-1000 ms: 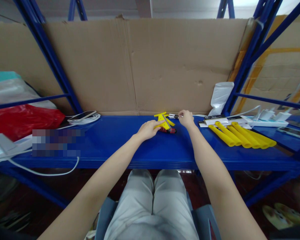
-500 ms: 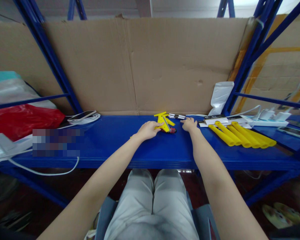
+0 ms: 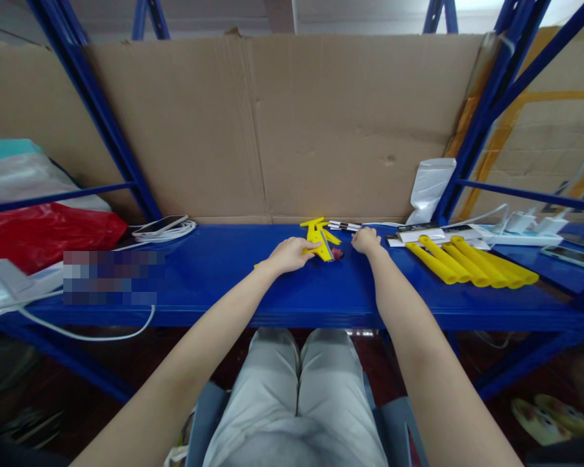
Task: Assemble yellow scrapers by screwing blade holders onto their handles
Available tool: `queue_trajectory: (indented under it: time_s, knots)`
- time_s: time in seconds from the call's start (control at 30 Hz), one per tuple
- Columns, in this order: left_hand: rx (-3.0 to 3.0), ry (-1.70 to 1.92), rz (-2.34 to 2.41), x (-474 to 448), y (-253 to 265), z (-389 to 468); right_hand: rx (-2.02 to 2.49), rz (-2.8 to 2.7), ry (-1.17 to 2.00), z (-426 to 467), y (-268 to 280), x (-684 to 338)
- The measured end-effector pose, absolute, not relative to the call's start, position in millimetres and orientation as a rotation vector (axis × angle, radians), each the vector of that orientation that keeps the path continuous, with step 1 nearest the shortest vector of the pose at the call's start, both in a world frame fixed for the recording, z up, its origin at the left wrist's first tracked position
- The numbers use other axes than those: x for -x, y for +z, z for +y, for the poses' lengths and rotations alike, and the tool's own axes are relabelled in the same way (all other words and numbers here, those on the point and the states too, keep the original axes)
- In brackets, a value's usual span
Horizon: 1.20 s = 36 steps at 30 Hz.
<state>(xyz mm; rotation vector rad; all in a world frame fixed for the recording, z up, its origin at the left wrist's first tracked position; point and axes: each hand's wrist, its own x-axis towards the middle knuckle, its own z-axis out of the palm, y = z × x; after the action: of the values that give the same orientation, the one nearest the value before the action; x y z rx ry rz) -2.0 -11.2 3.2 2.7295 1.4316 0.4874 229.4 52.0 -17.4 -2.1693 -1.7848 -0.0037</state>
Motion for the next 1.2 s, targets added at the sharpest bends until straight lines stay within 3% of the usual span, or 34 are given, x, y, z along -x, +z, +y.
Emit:
queue_trajectory:
  time_s: [0.27,0.57,0.97,1.2]
  knots:
    - [-2.706,0.487,1.429,1.9,2.1,-10.7,2.062,-1.767,0.174,57.8,-14.5,-234.9]
    - [-2.715,0.486,1.42,1.6,2.9,-11.4,1.263,-1.683,0.592,31.3,5.4,-185.4]
    - [-2.752,0.511,1.406,1.8,0.4,-9.8,1.319,-1.756,0.525,26.7,3.5,-166.5]
    - [-2.781,0.514,1.391,2.0,1.0,-10.5,1.367,-1.651,0.641,26.3,1.9,-162.4]
